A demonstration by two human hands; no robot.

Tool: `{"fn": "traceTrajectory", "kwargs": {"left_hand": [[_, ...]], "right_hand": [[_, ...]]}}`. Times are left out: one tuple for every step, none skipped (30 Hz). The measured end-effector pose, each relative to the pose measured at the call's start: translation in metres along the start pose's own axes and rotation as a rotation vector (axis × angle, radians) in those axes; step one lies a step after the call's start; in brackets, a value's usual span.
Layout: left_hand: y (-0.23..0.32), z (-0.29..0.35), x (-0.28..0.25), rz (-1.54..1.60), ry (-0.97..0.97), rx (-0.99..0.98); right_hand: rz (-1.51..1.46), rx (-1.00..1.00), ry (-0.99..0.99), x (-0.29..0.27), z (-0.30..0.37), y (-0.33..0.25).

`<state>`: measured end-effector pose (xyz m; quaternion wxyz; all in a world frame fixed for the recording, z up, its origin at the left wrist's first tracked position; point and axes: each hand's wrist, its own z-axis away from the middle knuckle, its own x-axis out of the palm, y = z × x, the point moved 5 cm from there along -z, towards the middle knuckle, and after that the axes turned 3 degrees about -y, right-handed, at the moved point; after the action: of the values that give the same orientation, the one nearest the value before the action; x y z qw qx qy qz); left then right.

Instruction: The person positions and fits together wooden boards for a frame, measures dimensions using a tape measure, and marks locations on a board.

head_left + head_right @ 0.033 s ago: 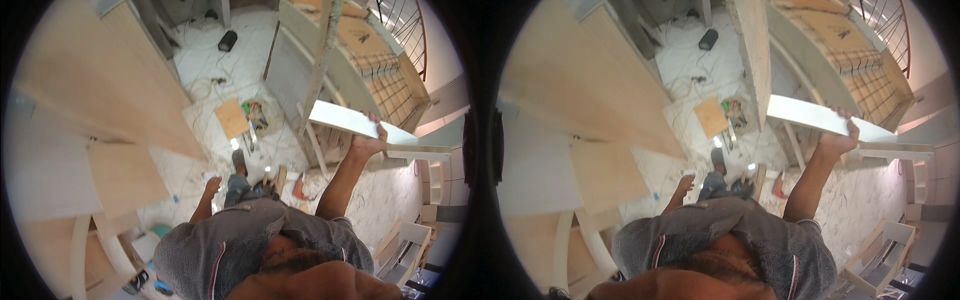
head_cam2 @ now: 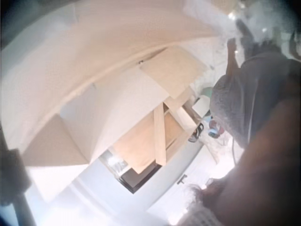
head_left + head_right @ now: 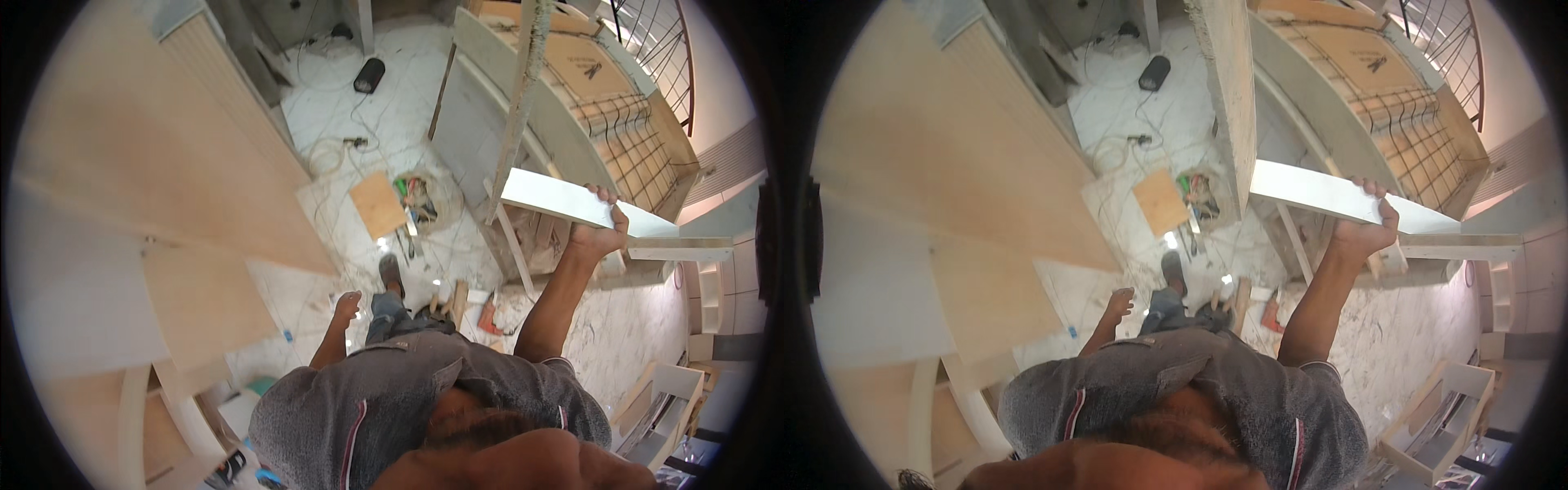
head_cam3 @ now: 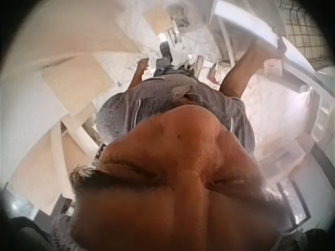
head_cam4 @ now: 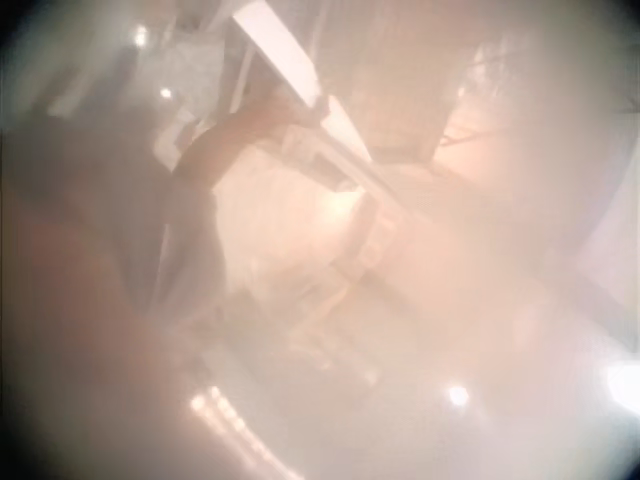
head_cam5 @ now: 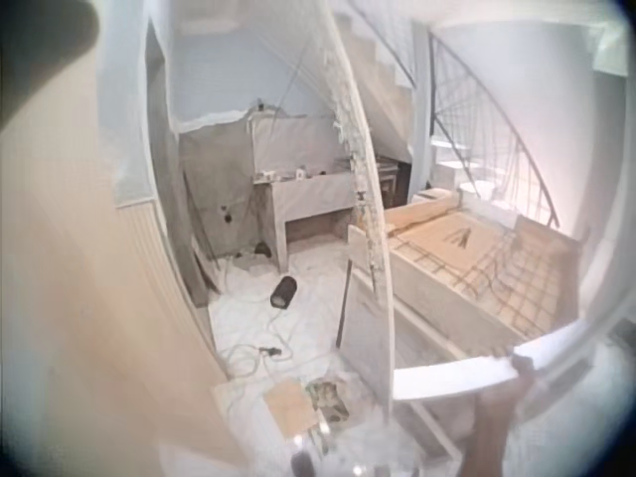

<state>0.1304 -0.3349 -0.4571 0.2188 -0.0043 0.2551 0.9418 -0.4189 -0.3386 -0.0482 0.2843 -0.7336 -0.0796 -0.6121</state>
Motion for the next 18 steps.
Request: {"fn": "traceTrajectory", "kwargs": {"left_hand": [[0.044,-0.02,-0.012,0.049,0.036,0.118],[0.082,-0.022,-0.011,0.09,0.054,0.211],[0.124,-0.021,-0.013,0.136,0.086,0.311],[0.165,-0.025,-0.023,0.172,0.089,0.355],[0.192,-0.025,-0.03,0.218,0.097,0.38],[0.21,-0.029,-0.035,0.268,0.101,0.406],[0.222,-0.032,-0.032,0.277,0.073,0.391],[0.232,-0.041,-0.036,0.285,0.062,0.381],[0.24,-0.048,-0.044,0.296,0.051,0.372],[0.242,-0.051,-0.057,0.295,0.07,0.343],[0.244,-0.054,-0.065,0.27,0.058,0.311],[0.246,-0.062,-0.067,0.264,0.054,0.295],[0.244,-0.066,-0.073,0.308,0.046,0.28],[0.235,-0.071,-0.084,0.365,0.091,0.251],[0.23,-0.08,-0.088,0.412,0.098,0.217],[0.232,-0.078,-0.09,0.421,0.149,0.201],[0.237,-0.077,-0.092,0.505,0.24,0.174],[0.239,-0.086,-0.096,0.528,0.273,0.153]], "right_hand": [[0.017,-0.022,-0.049,0.015,-0.023,0.021],[0.058,-0.048,-0.078,0.022,-0.036,0.027],[-0.007,-0.001,-0.065,0.028,-0.05,0.035],[-0.005,-0.028,-0.046,0.034,-0.062,0.046],[0.009,-0.038,-0.019,0.036,-0.071,0.057],[0.027,-0.049,0.002,0.039,-0.079,0.066],[0.058,-0.067,-0.001,0.043,-0.089,0.07],[0.075,-0.056,-0.002,0.044,-0.1,0.086],[0.093,-0.046,-0.005,0.045,-0.11,0.1],[0.112,-0.035,-0.009,0.046,-0.12,0.114],[0.178,-0.107,0.032,0.061,-0.121,0.123],[0.189,-0.09,0.039,0.067,-0.134,0.136],[0.2,-0.073,0.046,0.072,-0.149,0.148],[0.197,-0.051,0.059,0.071,-0.167,0.166],[0.207,-0.102,0.033,0.069,-0.189,0.172],[0.223,-0.131,0.098,0.083,-0.196,0.188],[0.185,-0.097,0.062,0.084,-0.218,0.204],[0.146,-0.056,0.021,0.088,-0.239,0.222]]}}
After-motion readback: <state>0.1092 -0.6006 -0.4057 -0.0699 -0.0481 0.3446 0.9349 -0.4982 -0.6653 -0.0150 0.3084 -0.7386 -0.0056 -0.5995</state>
